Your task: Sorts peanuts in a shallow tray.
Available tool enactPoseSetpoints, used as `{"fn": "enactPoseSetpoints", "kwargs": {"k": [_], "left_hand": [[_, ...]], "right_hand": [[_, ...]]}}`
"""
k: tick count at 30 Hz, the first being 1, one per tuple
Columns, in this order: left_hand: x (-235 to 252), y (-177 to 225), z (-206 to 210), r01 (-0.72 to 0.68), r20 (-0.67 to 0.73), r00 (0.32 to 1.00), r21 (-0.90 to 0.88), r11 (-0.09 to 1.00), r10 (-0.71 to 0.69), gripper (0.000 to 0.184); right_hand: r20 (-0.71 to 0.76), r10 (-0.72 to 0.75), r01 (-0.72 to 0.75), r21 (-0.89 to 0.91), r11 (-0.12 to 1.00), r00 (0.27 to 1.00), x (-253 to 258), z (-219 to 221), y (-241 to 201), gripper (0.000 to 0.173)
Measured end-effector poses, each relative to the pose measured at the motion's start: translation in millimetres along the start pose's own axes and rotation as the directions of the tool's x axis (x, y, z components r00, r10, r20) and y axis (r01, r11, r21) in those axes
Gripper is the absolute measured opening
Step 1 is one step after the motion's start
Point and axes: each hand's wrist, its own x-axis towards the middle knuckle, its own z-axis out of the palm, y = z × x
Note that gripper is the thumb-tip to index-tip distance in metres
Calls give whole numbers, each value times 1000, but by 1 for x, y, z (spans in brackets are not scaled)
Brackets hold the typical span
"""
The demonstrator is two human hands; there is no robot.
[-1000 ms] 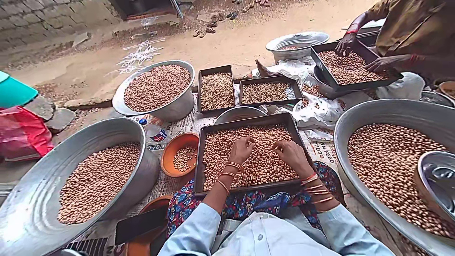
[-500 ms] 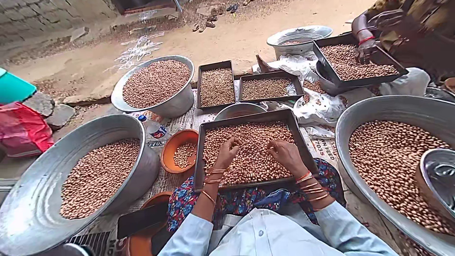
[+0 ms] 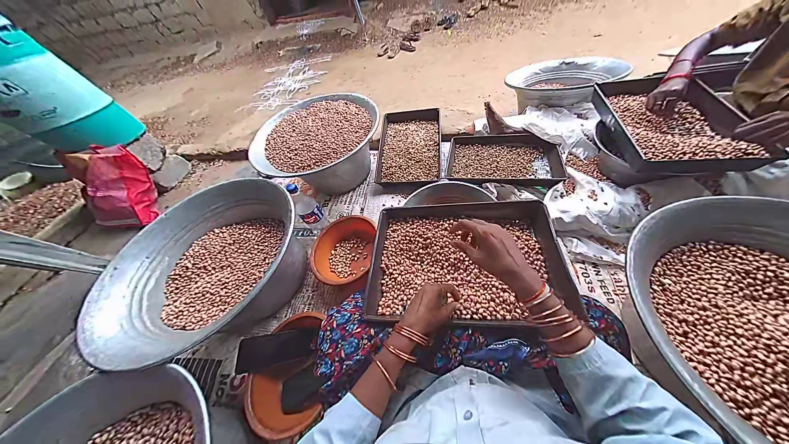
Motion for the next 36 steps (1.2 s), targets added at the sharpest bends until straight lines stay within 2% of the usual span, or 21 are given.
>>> {"fn": "enactPoseSetpoints", "kwargs": {"k": [1, 3, 5, 6, 7, 8, 10, 12, 19, 21, 22, 24, 25, 26, 27, 29, 30, 32, 36], "left_hand": [[-3, -2, -12, 35, -55, 998, 18, 999, -34, 25], [-14, -10, -45, 169, -292, 947, 98, 981, -135, 24], [-25, -28, -76, 281, -573, 809, 184, 942, -130, 23], [-28, -39, -87, 297, -654, 751, 217, 930, -87, 23], [-29, -49, -94, 298, -684, 728, 252, 921, -48, 23], [-29, -57, -96, 299, -672, 740, 285, 911, -33, 21], [-23, -67, -90, 289, -572, 818, 325, 900, -56, 20], [-13, -72, -76, 294, -493, 865, 355, 887, -90, 20], [0, -80, -57, 350, -391, 904, 444, 825, -173, 21], [-10, -78, -64, 352, -490, 861, 383, 854, -135, 20], [-16, -76, -71, 372, -601, 793, 347, 861, -100, 20], [-26, -70, -87, 450, -764, 639, 281, 848, -86, 38], [-29, -66, -93, 483, -787, 607, 253, 838, -113, 48], [-29, -58, -95, 502, -764, 625, 233, 833, -163, 53], [-28, -49, -95, 518, -695, 680, 230, 824, -233, 54], [-20, -35, -91, 567, -443, 789, 259, 782, -425, 54], [-13, -31, -87, 598, -298, 799, 301, 743, -522, 56], [-2, -23, -70, 613, -120, 774, 388, 688, -621, 65], [12, 3, -31, 563, 5, 783, 421, 712, -622, 81]], "right_hand": [[-133, -81, 91, 69, 993, 988, 6, 0, -12, 22], [-259, -149, 179, 98, 979, 954, 9, -4, -28, 22], [-284, -147, 184, 111, 977, 947, 2, -4, -25, 19], [-268, -128, 165, 122, 979, 955, -2, -1, -17, 17], [-239, -97, 131, 130, 983, 966, -8, 2, -8, 16], [-205, -59, 87, 131, 987, 977, -14, 5, 1, 16], [-144, 21, -3, 125, 992, 989, -26, 9, 17, 19], [-90, 84, -73, 119, 990, 992, -37, 9, 28, 21], [-4, 229, -228, 53, 972, 973, -63, -11, 51, 22], [58, 316, -318, 17, 948, 947, -66, -17, 56, 24], [88, 372, -373, -5, 928, 924, -68, -18, 60, 27], [132, 488, -482, -76, 873, 863, -72, -20, 69, 38], [144, 537, -526, -111, 843, 831, -74, -20, 72, 45], [152, 590, -572, -148, 807, 793, -75, -20, 73, 53], [157, 643, -616, -191, 764, 750, -74, -20, 73, 60], [182, 738, -677, -301, 671, 650, -70, -21, 68, 74], [200, 770, -687, -357, 633, 606, -69, -21, 67, 77], [262, 785, -677, -400, 618, 561, -74, -19, 70, 74], [454, 717, -556, -453, 697, 528, -83, -14, 69, 74]]}}
